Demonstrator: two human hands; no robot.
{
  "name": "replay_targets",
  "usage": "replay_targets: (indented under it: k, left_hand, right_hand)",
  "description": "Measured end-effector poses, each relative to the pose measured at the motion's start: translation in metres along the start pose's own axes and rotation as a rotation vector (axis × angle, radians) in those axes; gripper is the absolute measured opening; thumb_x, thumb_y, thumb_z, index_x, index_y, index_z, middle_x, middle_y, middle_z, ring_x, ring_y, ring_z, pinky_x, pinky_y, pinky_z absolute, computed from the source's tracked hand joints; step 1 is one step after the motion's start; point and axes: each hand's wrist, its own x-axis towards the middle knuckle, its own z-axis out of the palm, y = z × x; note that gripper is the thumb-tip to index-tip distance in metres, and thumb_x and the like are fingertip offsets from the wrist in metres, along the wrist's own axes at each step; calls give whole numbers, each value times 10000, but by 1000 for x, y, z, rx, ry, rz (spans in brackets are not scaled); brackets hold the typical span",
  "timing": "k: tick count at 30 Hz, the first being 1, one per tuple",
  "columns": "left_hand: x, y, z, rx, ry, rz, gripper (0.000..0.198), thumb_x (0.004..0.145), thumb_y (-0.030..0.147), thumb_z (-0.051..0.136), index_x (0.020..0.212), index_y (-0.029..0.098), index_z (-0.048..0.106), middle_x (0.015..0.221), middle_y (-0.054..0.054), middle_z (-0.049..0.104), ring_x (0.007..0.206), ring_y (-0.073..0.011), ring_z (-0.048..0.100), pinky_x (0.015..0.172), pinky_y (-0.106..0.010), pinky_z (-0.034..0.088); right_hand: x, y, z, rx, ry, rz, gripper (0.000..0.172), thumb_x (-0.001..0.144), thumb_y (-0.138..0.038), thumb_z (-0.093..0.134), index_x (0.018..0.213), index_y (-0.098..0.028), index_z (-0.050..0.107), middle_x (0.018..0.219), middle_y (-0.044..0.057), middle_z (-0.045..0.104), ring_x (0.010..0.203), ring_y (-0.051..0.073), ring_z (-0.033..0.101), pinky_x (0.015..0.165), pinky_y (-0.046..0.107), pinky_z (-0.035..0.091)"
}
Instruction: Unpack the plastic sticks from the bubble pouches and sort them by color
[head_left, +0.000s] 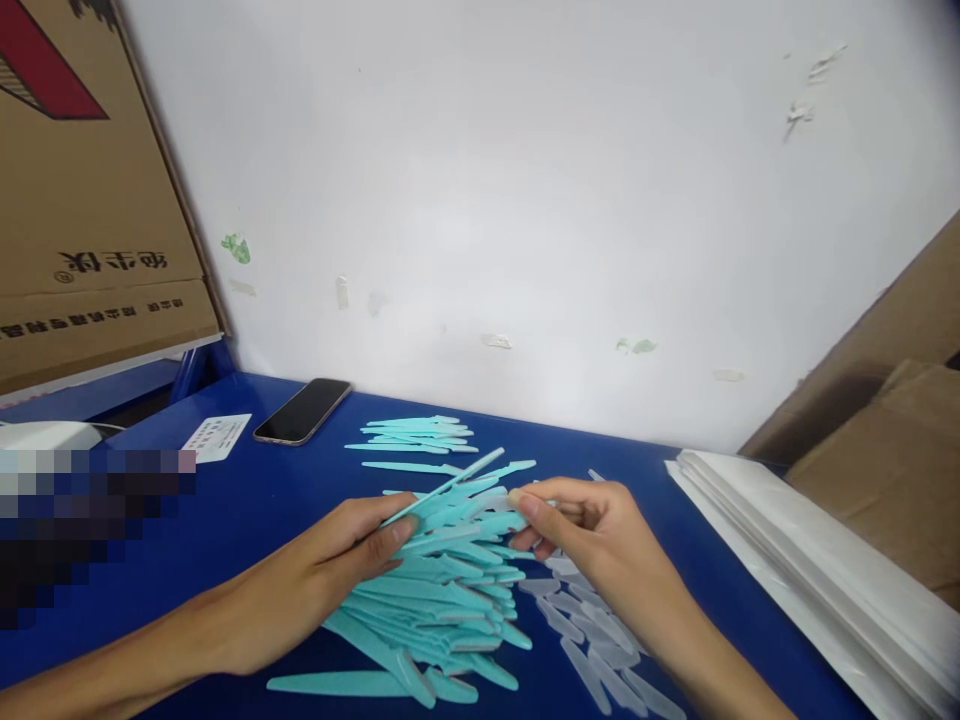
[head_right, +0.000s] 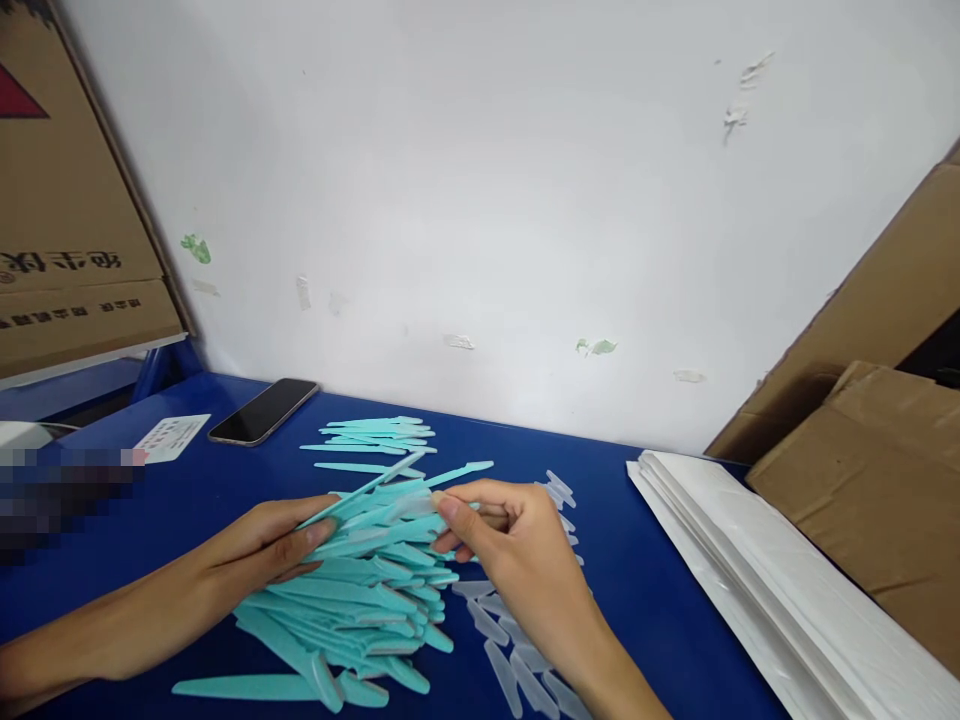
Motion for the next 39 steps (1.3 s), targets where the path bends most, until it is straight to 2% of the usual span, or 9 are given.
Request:
replay_targets:
  k: [4, 11, 13, 18, 21, 25, 30, 35, 39]
  left_hand:
    - [0, 3, -5, 56, -50, -29, 515, 930, 642, 592, 1356, 363, 664, 1225, 10, 736, 1195, -311, 655, 953, -339, 594]
    - [-4, 1, -2, 84, -54, -36, 539, 937, 625, 591, 1406, 361, 622, 1150, 0, 753, 1125, -296, 683, 944, -337, 593]
    - [-2, -3, -2, 86, -36, -38, 551, 924, 640, 601, 1390, 349, 635, 1137, -8, 754, 1107, -297, 689, 943, -341, 593]
    - [7, -6, -4, 63, 48, -32, 590, 933, 696, 540, 1374, 316, 637, 1158, -19, 745, 1128, -322, 678, 952, -380, 586]
    - [8, -4, -1, 2, 71, -46, 601, 957, 713, 480, 1388, 320, 625, 1218, -18, 730, 1178, -334, 664, 998, -415, 571]
    - [4, -8, 4, -109, 70, -104, 644, 956, 722, 481, 1469, 340, 555, 1402, -13, 650, 1265, -336, 634, 1062, -432, 548]
    - [3, -15, 5, -104, 55, -184, 759, 884, 790, 527, 1497, 343, 528, 1493, -10, 583, 1318, -373, 586, 1084, -468, 523]
    - [1, -10, 6, -39, 72, -155, 733, 912, 775, 495, 1496, 334, 534, 1417, -7, 642, 1289, -350, 609, 1062, -425, 538]
    - [-1, -3, 2, 83, 12, -94, 643, 927, 714, 543, 1453, 347, 580, 1350, -3, 681, 1272, -328, 618, 1025, -375, 558]
  right_hand:
    - [0, -2, -5, -29, 21, 12, 383, 902, -561, 696, 985, -207, 816, 756, 61, 776, 762, 220, 755, 696, 304, 604]
    - [-2, -6, 0, -39, 30, -20, 375, 893, -561, 711, 1005, -222, 825, 774, 59, 788, 755, 210, 753, 686, 293, 606]
    - [0, -7, -13, -46, 97, -51, 399, 876, -577, 721, 981, -206, 825, 775, 72, 788, 735, 211, 746, 676, 301, 605]
    - [8, -8, -72, -171, 389, -101, 523, 764, -654, 787, 967, -173, 825, 902, 131, 796, 750, 231, 732, 663, 322, 593]
    - [11, -1, -87, -308, 262, -33, 495, 788, -652, 757, 914, -179, 836, 829, 110, 787, 667, 221, 702, 614, 324, 567]
    - [13, 12, -78, -471, 60, 6, 380, 846, -574, 715, 783, -217, 830, 728, 55, 762, 646, 226, 686, 581, 309, 530]
    - [15, 27, -72, -575, -63, 33, 285, 885, -461, 684, 796, -232, 831, 767, 49, 774, 698, 231, 692, 610, 299, 514]
    - [18, 25, -71, -722, 32, 35, 264, 907, -483, 663, 904, -275, 825, 968, 43, 796, 722, 229, 694, 623, 320, 493]
    - [11, 4, -54, -532, 81, -55, 430, 983, -599, 532, 1055, -263, 791, 1023, 45, 780, 790, 218, 700, 678, 314, 510]
